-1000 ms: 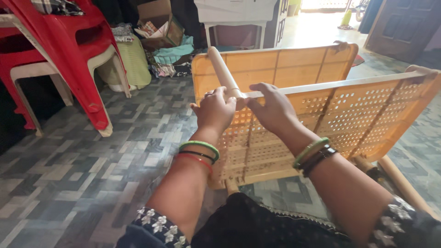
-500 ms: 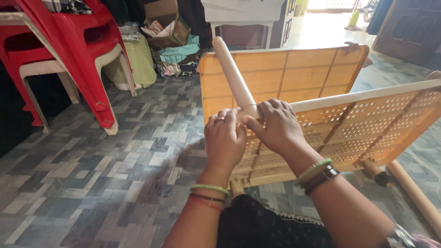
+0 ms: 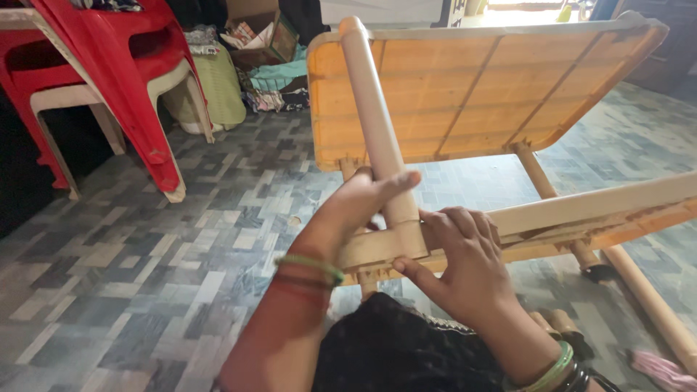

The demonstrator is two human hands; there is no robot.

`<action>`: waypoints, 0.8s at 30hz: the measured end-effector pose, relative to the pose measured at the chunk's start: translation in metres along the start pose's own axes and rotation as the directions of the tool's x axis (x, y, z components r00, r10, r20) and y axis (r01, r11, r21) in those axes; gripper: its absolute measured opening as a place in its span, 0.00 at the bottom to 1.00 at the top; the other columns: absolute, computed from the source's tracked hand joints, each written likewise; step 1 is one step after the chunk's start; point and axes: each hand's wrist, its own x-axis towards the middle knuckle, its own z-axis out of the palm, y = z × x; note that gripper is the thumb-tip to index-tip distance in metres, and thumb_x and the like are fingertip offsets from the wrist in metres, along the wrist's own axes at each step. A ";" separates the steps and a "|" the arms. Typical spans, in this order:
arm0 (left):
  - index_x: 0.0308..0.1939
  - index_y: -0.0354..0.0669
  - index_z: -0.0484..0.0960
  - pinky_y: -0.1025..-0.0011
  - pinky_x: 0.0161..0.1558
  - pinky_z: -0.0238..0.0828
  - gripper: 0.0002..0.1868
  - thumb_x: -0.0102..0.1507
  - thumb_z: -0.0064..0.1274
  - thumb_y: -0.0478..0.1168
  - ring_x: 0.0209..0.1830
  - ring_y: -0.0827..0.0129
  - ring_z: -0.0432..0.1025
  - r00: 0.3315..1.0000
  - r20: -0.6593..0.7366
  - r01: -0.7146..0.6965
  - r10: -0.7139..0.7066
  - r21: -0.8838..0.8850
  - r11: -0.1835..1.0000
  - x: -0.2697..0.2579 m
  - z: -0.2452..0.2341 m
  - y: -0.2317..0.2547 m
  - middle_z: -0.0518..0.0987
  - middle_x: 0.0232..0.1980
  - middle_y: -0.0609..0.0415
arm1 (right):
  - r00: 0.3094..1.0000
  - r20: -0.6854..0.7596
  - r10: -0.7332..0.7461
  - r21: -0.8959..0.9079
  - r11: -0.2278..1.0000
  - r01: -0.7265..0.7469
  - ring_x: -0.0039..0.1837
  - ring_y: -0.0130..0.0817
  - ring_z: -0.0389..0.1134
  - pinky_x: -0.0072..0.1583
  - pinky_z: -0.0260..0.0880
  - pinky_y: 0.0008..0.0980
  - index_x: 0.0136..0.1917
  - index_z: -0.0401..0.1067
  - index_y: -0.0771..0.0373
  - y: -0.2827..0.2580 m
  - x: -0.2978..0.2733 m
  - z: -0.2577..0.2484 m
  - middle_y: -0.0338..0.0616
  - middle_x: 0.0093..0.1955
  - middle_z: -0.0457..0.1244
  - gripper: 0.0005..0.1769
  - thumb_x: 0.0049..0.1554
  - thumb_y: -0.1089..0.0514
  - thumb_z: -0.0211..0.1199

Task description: The person assembles a plastic rolling cart by inserting vertical poles into the base and shelves, then attaching wheels to the bottom of the legs.

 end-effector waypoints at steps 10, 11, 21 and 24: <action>0.61 0.36 0.65 0.45 0.48 0.80 0.32 0.57 0.60 0.41 0.49 0.47 0.80 0.965 0.214 0.260 -0.148 -0.743 0.617 0.037 0.017 -0.023 0.80 0.47 0.36 | 0.978 0.188 -0.090 0.138 0.988 0.065 0.61 0.50 0.62 0.61 0.64 0.46 0.62 0.72 0.61 0.019 0.002 -0.023 0.48 0.54 0.64 0.39 0.39 0.46 0.77; 0.61 0.35 0.66 0.46 0.48 0.81 0.31 0.57 0.60 0.42 0.49 0.48 0.80 0.962 0.224 0.272 -0.156 -0.731 0.626 0.035 0.020 -0.025 0.81 0.47 0.35 | 0.975 0.193 -0.114 0.164 0.983 0.083 0.61 0.50 0.63 0.61 0.65 0.46 0.61 0.73 0.60 0.022 0.003 -0.027 0.47 0.53 0.65 0.38 0.39 0.47 0.77; 0.52 0.36 0.77 0.49 0.57 0.76 0.19 0.64 0.60 0.44 0.50 0.50 0.77 0.916 0.397 0.266 0.056 -0.706 0.657 0.017 0.023 -0.042 0.77 0.51 0.39 | 0.720 0.677 0.154 -0.210 0.978 -0.011 0.53 0.46 0.71 0.55 0.70 0.47 0.49 0.76 0.49 0.006 0.026 -0.049 0.41 0.43 0.71 0.17 0.44 0.51 0.68; 0.48 0.37 0.71 0.47 0.60 0.75 0.21 0.61 0.58 0.47 0.58 0.54 0.78 0.814 0.557 0.351 0.164 -0.697 0.625 0.016 0.017 -0.036 0.81 0.59 0.40 | 0.637 0.743 0.205 -0.277 0.961 0.013 0.50 0.48 0.71 0.54 0.71 0.48 0.46 0.77 0.48 -0.001 0.039 -0.046 0.43 0.40 0.71 0.12 0.46 0.52 0.65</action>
